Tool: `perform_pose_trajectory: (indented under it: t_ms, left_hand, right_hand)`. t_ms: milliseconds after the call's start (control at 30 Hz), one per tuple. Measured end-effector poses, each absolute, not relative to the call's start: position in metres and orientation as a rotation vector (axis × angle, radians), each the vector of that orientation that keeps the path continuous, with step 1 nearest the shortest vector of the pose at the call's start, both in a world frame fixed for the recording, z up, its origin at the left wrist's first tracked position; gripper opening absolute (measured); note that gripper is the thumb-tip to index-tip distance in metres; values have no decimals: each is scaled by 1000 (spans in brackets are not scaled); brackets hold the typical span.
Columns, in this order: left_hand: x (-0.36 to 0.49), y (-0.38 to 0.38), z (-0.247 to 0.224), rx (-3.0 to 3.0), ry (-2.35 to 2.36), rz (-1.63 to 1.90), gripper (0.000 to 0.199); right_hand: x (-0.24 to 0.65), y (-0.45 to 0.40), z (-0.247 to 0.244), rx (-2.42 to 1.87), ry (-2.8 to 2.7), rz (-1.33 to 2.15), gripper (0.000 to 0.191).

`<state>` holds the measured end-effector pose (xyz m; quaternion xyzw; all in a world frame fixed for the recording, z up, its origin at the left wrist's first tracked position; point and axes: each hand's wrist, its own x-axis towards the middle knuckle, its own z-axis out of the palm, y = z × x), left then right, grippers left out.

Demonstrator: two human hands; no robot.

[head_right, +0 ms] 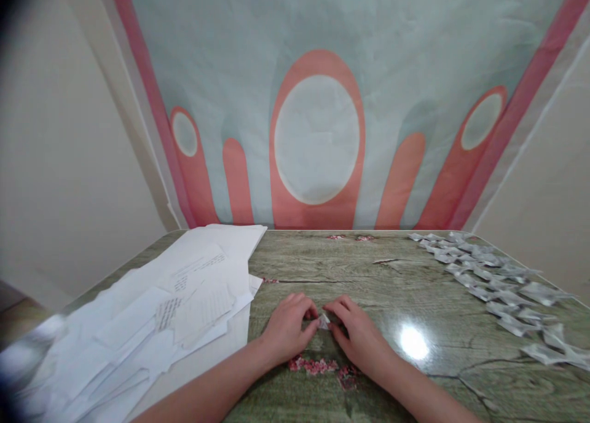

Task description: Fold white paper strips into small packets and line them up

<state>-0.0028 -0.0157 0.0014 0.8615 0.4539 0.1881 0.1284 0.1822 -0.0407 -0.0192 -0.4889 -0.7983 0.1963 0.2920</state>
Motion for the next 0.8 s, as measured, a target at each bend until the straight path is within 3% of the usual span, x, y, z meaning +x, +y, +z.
perform_pose_trajectory:
  t_ms: [233,533,800]
  left_hand:
    - [-3,-16,0,2498,1323,520,8]
    - [-7,-32,8,2736,1267,420,12]
    - [0,-49,12,2944,1237,216,30]
  right_hand:
    - [179,-45,-17,-1289,-2319,293,32]
    - [179,-46,-10,-1313,-2320,328,28]
    - [180,-43,-9,-1310,-2371,283,29]
